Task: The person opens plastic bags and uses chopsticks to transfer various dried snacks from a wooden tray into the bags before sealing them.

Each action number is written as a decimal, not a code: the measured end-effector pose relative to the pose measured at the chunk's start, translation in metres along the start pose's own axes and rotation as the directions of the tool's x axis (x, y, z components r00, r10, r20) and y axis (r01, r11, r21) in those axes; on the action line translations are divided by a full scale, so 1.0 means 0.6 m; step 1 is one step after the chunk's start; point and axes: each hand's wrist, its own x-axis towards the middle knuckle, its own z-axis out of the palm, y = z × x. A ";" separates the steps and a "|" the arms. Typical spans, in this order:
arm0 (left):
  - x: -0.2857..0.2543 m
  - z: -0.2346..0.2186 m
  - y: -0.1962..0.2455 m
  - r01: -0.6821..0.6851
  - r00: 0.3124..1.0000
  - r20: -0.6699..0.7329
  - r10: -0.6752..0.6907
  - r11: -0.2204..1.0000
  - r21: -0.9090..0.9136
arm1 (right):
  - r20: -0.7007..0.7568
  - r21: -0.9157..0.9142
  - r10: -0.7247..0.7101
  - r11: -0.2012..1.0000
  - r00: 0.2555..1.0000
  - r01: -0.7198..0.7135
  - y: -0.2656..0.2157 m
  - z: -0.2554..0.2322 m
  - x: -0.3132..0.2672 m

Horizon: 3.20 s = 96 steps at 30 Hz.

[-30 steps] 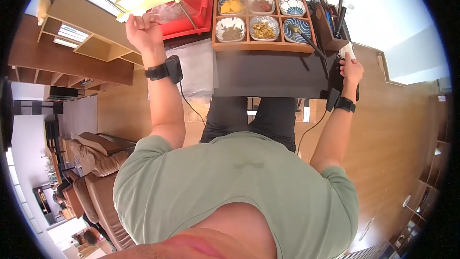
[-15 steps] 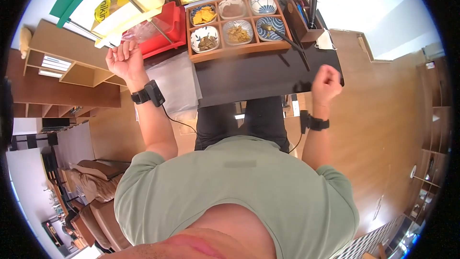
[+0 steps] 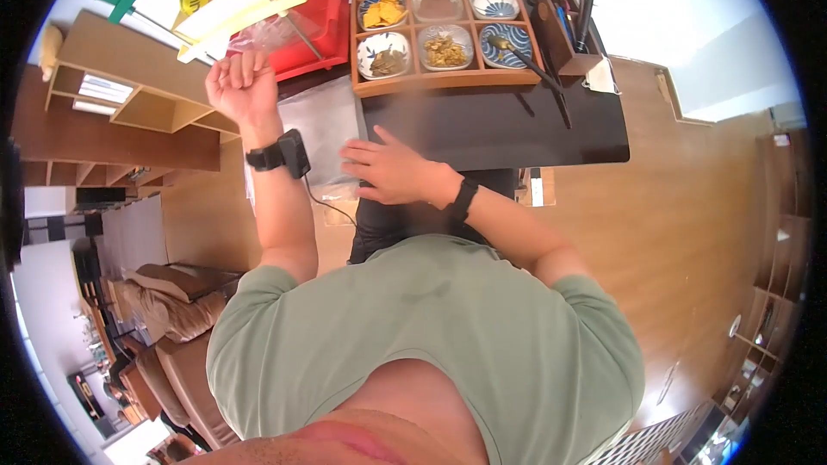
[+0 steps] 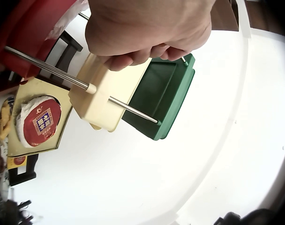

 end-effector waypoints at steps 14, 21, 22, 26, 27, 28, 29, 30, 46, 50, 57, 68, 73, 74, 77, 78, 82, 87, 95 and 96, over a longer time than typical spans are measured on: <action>-0.176 -0.055 0.075 -0.121 0.990 0.111 0.087 0.120 0.985 | -0.271 0.021 0.051 0.999 0.961 -0.048 0.012 0.015 0.009; -0.250 -0.060 0.088 -0.212 0.909 0.031 -0.417 -0.394 0.894 | -0.566 0.147 0.205 0.978 0.799 -0.146 0.018 -0.029 -0.007; -0.258 -0.062 0.092 -0.205 0.912 0.027 -0.410 -0.397 0.895 | -0.561 0.148 0.201 0.979 0.803 -0.141 0.019 -0.031 -0.013; -0.283 -0.002 0.105 -0.213 0.804 -0.128 -0.581 -0.483 0.850 | -0.630 0.334 0.405 0.912 0.662 -0.240 0.031 -0.035 -0.037; -0.290 0.000 0.108 -0.220 0.789 -0.156 -0.594 -0.511 0.831 | -0.598 0.489 0.524 0.838 0.606 -0.242 0.035 -0.029 -0.045; -0.298 0.003 0.111 -0.219 0.787 -0.157 -0.597 -0.508 0.833 | -0.547 0.628 0.635 0.742 0.546 -0.234 0.041 -0.024 -0.055; -0.306 0.006 0.113 -0.245 0.780 -0.181 -0.599 -0.559 0.792 | -0.525 0.677 0.673 0.701 0.521 -0.223 0.048 -0.019 -0.062; -0.313 0.009 0.115 -0.274 0.774 -0.204 -0.599 -0.607 0.746 | -0.526 0.676 0.676 0.700 0.516 -0.229 0.055 -0.017 -0.069; -0.331 -0.074 0.070 -0.250 0.968 0.240 -0.071 -0.311 0.917 | -0.387 0.773 0.738 0.587 0.553 -0.242 0.040 -0.028 -0.115; -0.308 -0.103 0.061 -0.228 0.974 0.223 -0.051 -0.278 0.933 | -0.425 0.714 0.700 0.649 0.574 -0.262 0.029 -0.035 -0.114; -0.282 -0.097 0.070 -0.127 0.990 0.100 -0.103 -0.296 0.947 | -0.418 0.725 0.661 0.656 0.623 -0.209 0.033 -0.029 -0.116; -0.234 0.005 0.086 -0.228 0.958 0.194 -0.210 -0.157 0.961 | -0.389 0.907 0.780 0.417 0.490 0.056 0.057 -0.013 -0.141; -0.223 0.033 0.043 0.001 0.939 0.031 -0.343 0.092 0.996 | -0.485 0.866 0.751 0.483 0.447 0.127 0.057 -0.020 -0.154; -0.222 0.037 0.030 0.085 0.936 -0.031 -0.351 0.140 0.986 | -0.505 0.851 0.734 0.510 0.453 0.122 0.043 -0.032 -0.147; -0.209 0.058 -0.005 -0.030 0.889 0.077 -0.451 0.109 0.994 | -0.491 0.854 0.722 0.509 0.486 0.106 0.032 -0.040 -0.145; -0.202 0.066 -0.012 -0.029 0.888 0.074 -0.455 0.106 0.994 | -0.466 0.861 0.736 0.506 0.492 0.058 0.038 -0.033 -0.148; -0.174 0.060 -0.044 -0.146 0.834 0.154 -0.530 0.059 0.988 | -0.383 0.872 0.767 0.484 0.514 -0.072 0.053 -0.025 -0.170; -0.200 0.078 -0.112 -0.429 0.757 0.354 -0.549 -0.010 0.903 | -0.586 0.571 0.463 0.818 0.665 -0.066 0.020 -0.067 -0.137; -0.017 -0.033 -0.009 -0.191 0.966 0.241 0.095 -0.367 0.910 | -0.609 0.568 0.557 0.803 0.565 -0.180 0.027 -0.055 -0.141; 0.026 -0.085 0.015 -0.222 0.949 0.304 0.082 -0.510 0.831 | -0.608 0.569 0.557 0.803 0.566 -0.177 0.025 -0.055 -0.139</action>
